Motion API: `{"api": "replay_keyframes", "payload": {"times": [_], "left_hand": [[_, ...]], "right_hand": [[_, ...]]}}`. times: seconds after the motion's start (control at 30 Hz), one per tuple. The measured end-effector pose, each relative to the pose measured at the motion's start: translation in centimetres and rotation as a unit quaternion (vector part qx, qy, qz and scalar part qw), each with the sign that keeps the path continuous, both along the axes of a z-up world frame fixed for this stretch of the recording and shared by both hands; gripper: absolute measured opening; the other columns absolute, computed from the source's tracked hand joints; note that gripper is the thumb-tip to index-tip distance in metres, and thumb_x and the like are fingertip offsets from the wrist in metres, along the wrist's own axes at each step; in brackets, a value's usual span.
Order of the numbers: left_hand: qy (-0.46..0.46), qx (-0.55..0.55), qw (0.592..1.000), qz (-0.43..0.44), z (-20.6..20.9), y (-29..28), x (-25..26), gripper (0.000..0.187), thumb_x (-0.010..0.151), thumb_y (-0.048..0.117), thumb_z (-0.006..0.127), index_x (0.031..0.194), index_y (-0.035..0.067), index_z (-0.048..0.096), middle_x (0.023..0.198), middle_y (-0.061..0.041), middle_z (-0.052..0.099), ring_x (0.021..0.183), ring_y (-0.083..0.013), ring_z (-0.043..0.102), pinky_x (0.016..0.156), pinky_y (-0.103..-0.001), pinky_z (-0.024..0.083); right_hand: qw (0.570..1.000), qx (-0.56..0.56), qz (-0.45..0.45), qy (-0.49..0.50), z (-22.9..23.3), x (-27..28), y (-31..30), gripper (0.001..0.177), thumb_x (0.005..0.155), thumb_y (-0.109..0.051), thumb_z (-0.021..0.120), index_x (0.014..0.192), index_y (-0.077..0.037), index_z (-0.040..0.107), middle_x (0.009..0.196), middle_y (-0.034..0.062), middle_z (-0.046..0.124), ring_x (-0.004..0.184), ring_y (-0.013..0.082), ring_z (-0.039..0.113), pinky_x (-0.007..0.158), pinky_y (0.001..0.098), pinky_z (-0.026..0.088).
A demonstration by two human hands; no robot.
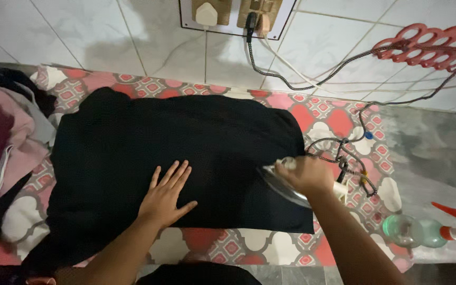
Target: The person irons a black polo shirt on a patterned ironing board. They smooth the fabric with their hands, spray it with water from a bottle, and use a steam iron to press the front and back sections. The person flips the shirt over to iron the other side, repeating the smoothing and spraying process before finishing.
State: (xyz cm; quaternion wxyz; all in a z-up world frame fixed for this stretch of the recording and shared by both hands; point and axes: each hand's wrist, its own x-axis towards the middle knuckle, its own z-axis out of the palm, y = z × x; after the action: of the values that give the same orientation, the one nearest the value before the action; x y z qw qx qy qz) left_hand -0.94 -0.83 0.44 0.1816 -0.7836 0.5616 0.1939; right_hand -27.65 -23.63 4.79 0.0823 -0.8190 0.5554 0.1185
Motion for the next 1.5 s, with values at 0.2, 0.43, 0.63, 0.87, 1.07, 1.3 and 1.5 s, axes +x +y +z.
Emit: {"api": "replay_keyframes", "payload": {"times": [0.2,0.43,0.63,0.87,1.07,1.3,1.5], "left_hand": [[0.067,-0.030,0.997,-0.008,1.8,0.4,0.4,0.094,0.094,0.069,0.050,0.163,0.020,0.008,0.171,0.007,0.000,0.158,-0.0139,-0.002,0.128,-0.049,-0.004],[0.053,0.043,0.998,-0.011,3.1,-0.3,0.3,0.095,0.096,0.070,0.046,0.164,0.017,0.004,0.172,0.003,-0.004,0.158,-0.0164,-0.005,0.128,-0.048,-0.005],[0.096,-0.087,0.991,-0.034,1.2,1.0,1.4,0.094,0.095,0.067,0.048,0.163,0.015,0.010,0.171,0.002,0.002,0.157,-0.0169,-0.002,0.127,-0.050,-0.005],[0.097,-0.080,0.992,-0.026,-0.5,0.9,1.7,0.096,0.092,0.069,0.050,0.162,0.016,0.010,0.171,0.000,0.001,0.157,-0.0189,-0.002,0.126,-0.050,-0.004],[0.103,-0.120,0.986,-0.047,-1.8,1.3,3.4,0.095,0.094,0.068,0.049,0.161,0.013,0.010,0.171,-0.001,0.004,0.156,-0.0193,0.003,0.127,-0.047,0.002],[0.066,-0.115,0.990,-0.037,-2.0,2.1,7.3,0.090,0.097,0.064,0.046,0.162,0.013,0.009,0.171,-0.003,0.005,0.157,-0.0196,0.005,0.127,-0.046,0.004],[0.064,-0.077,0.995,-0.014,-0.9,2.4,9.3,0.092,0.096,0.067,0.044,0.162,0.015,0.006,0.171,0.000,0.003,0.157,-0.0169,0.002,0.128,-0.045,0.001]], "right_hand": [[0.997,-0.033,-0.074,-0.014,-0.3,2.7,-3.2,0.084,0.086,-0.081,0.052,0.099,-0.004,0.082,0.102,0.0249,0.075,0.102,0.0418,0.073,0.088,0.0509,0.057],[0.989,0.002,-0.143,-0.029,-1.1,3.3,-4.7,0.094,0.085,-0.081,0.052,0.112,0.006,0.075,0.115,0.0304,0.072,0.112,0.0441,0.070,0.095,0.0509,0.055],[0.996,0.012,-0.075,-0.038,-2.4,2.6,-2.4,0.091,0.084,-0.084,0.052,0.099,0.001,0.081,0.110,0.0345,0.070,0.109,0.0473,0.067,0.092,0.0513,0.054],[0.998,0.067,0.000,-0.010,-1.0,2.7,3.0,0.088,0.076,-0.087,0.049,0.089,-0.006,0.082,0.089,0.0268,0.075,0.089,0.0401,0.076,0.081,0.0515,0.058],[0.997,0.066,0.032,0.011,0.0,3.8,7.8,0.086,0.070,-0.087,0.057,0.076,-0.004,0.080,0.078,0.0205,0.076,0.082,0.0341,0.077,0.077,0.0457,0.060],[0.997,0.042,0.064,0.032,0.7,6.0,10.1,0.082,0.072,-0.086,0.055,0.075,-0.007,0.078,0.068,0.0167,0.074,0.069,0.0311,0.076,0.065,0.0452,0.060],[0.998,0.043,0.036,0.001,1.0,8.5,8.4,0.080,0.076,-0.084,0.051,0.074,-0.009,0.080,0.069,0.0161,0.075,0.068,0.0298,0.077,0.066,0.0439,0.060]]}}
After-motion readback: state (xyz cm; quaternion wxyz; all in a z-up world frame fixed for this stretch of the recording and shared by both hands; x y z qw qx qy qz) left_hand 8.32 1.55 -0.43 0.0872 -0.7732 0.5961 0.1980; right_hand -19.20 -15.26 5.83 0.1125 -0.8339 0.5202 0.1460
